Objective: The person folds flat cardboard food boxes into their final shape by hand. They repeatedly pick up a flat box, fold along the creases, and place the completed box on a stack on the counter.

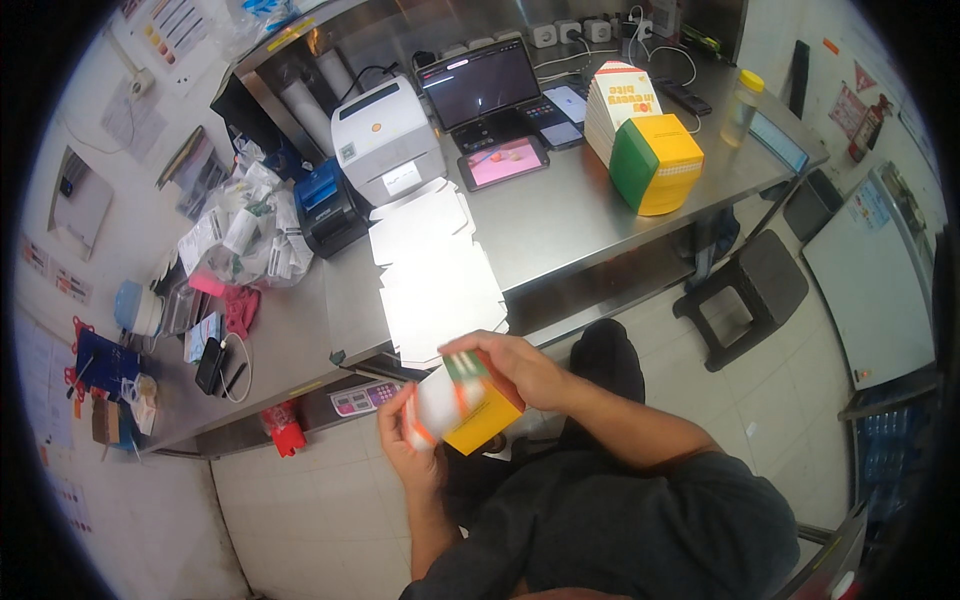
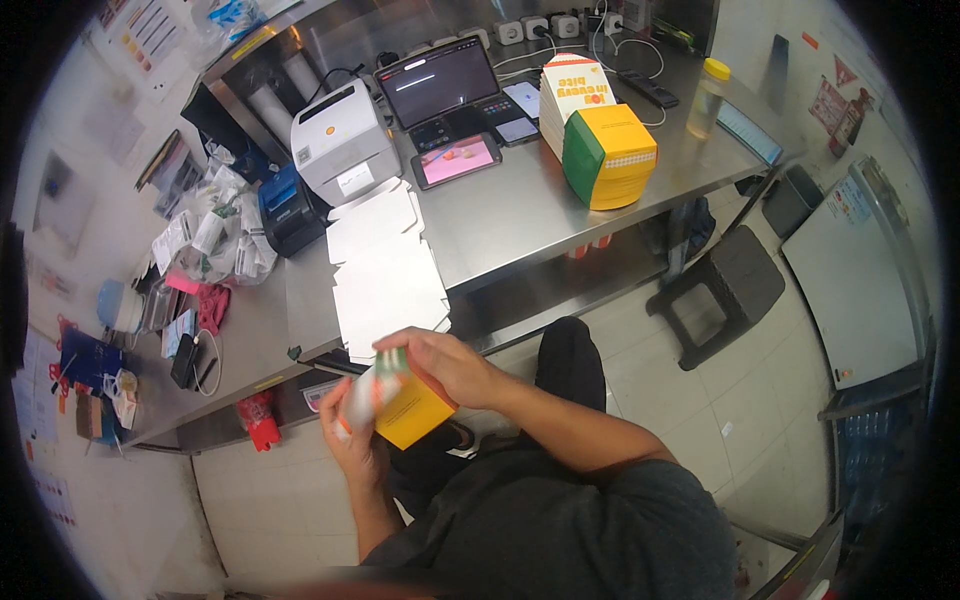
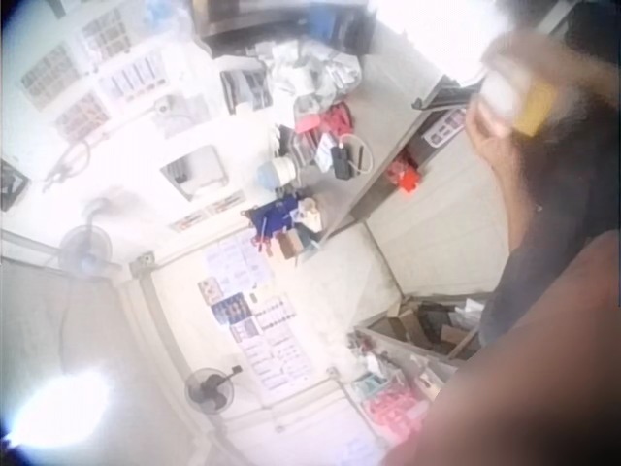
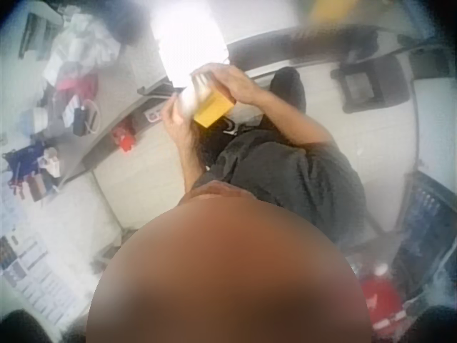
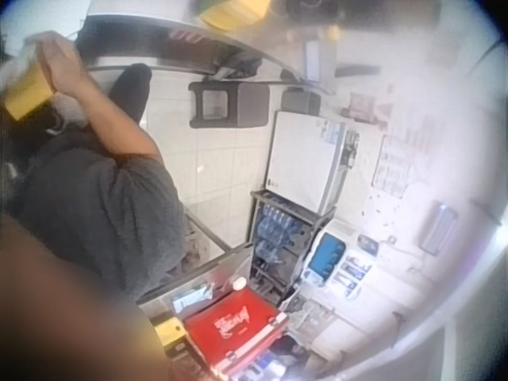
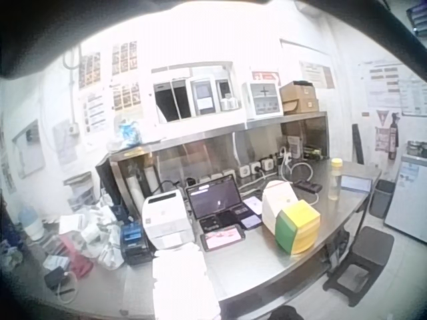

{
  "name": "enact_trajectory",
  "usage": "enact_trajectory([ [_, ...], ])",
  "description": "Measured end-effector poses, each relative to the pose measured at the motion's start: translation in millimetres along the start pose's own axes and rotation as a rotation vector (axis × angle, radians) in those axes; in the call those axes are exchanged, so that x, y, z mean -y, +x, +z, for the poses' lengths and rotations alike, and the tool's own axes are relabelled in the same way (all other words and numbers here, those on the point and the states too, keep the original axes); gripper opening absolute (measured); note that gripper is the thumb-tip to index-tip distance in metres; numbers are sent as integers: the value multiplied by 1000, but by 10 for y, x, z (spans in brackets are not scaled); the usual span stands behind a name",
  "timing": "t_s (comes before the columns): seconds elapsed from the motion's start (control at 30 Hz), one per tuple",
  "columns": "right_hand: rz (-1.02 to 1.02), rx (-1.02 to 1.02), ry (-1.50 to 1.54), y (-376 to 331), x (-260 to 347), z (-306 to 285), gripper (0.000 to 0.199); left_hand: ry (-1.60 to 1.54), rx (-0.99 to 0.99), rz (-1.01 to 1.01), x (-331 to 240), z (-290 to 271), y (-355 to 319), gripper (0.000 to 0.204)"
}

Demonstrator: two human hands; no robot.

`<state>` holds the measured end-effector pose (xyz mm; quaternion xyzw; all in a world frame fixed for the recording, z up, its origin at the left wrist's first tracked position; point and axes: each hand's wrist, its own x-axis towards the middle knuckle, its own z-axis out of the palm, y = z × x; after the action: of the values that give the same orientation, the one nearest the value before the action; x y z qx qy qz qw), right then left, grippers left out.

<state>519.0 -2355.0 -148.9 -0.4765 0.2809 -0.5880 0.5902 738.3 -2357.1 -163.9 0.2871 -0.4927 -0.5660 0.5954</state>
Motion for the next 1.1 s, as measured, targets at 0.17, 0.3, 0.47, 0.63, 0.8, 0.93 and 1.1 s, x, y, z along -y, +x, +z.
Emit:
enact_trajectory([
  [0.17, 386, -82, -157, -25, 68, -74, 54, -18, 114, -209, 62, 92, 13, 78],
  [0.3, 329, -267, -269, -25, 511, -480, 47, 106, 268, -316, 48, 124, 13, 72],
  [0.47, -160, -673, -303, -25, 1892, -1314, 33, 137, 248, -341, 57, 118, 36, 66],
  [0.63, 14, -932, -465, 122, 2918, -2258, 35, 130, 202, -333, 109, 99, 63, 60],
  [0.8, 223, -1022, -683, 344, 3003, -2812, 43, 121, 182, -321, 190, 131, 47, 57],
  [0.93, 308, -957, -961, 531, 2856, -3041, 45, 121, 181, -331, 204, 135, 24, 55],
  [1.1, 419, -847, -1623, 731, 2484, -3526, 46, 159, 165, -357, 189, 95, 20, 53],
])
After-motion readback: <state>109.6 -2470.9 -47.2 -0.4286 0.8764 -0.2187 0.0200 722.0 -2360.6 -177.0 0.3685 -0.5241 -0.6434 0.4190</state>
